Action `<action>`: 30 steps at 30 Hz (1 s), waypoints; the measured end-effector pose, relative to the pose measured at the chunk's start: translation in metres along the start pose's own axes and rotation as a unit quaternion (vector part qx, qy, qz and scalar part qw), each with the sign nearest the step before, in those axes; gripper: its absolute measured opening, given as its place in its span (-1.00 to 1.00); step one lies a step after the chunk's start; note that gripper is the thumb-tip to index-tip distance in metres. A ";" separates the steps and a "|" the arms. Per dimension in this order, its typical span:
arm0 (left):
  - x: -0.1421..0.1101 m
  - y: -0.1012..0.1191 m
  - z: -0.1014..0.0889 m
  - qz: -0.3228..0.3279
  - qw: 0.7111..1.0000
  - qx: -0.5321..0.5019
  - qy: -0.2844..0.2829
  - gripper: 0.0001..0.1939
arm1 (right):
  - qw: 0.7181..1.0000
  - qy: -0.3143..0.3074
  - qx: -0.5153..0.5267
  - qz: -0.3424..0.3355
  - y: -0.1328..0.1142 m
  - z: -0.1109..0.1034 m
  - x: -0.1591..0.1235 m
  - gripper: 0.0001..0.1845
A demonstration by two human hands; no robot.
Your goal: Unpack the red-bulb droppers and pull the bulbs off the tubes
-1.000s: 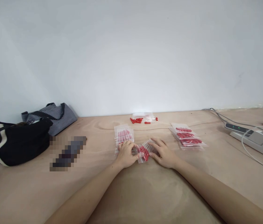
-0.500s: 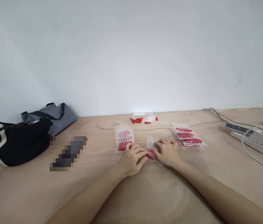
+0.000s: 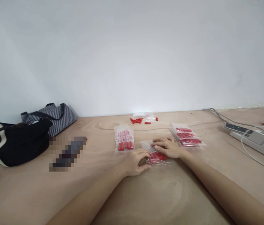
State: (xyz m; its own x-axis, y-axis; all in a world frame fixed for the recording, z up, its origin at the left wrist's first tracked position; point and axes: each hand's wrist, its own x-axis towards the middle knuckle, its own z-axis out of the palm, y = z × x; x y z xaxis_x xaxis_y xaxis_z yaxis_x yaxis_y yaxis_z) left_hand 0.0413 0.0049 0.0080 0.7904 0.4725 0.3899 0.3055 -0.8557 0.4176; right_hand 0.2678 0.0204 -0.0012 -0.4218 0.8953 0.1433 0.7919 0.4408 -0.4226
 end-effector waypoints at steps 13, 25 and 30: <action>0.006 -0.006 0.001 -0.008 0.996 0.086 -0.027 -0.73 | 0.989 0.015 0.114 -0.091 0.002 -0.034 -0.044 -0.72; -0.025 -0.003 -0.012 -0.078 0.984 0.145 0.064 -0.91 | 0.995 0.091 0.049 -0.004 -0.003 0.004 -0.019 -0.82; -0.027 -0.009 -0.024 -0.119 0.991 0.055 0.002 -0.90 | 0.996 0.068 0.057 -0.016 -0.016 0.007 -0.004 -0.74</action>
State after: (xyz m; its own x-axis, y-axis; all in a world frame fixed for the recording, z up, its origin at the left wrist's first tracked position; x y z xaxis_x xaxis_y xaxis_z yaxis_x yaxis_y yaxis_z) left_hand 0.0044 0.0045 0.0131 0.6870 0.6648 0.2934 0.5402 -0.7373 0.4057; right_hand 0.2535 0.0097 -0.0016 -0.3757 0.8849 0.2753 0.7201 0.4657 -0.5143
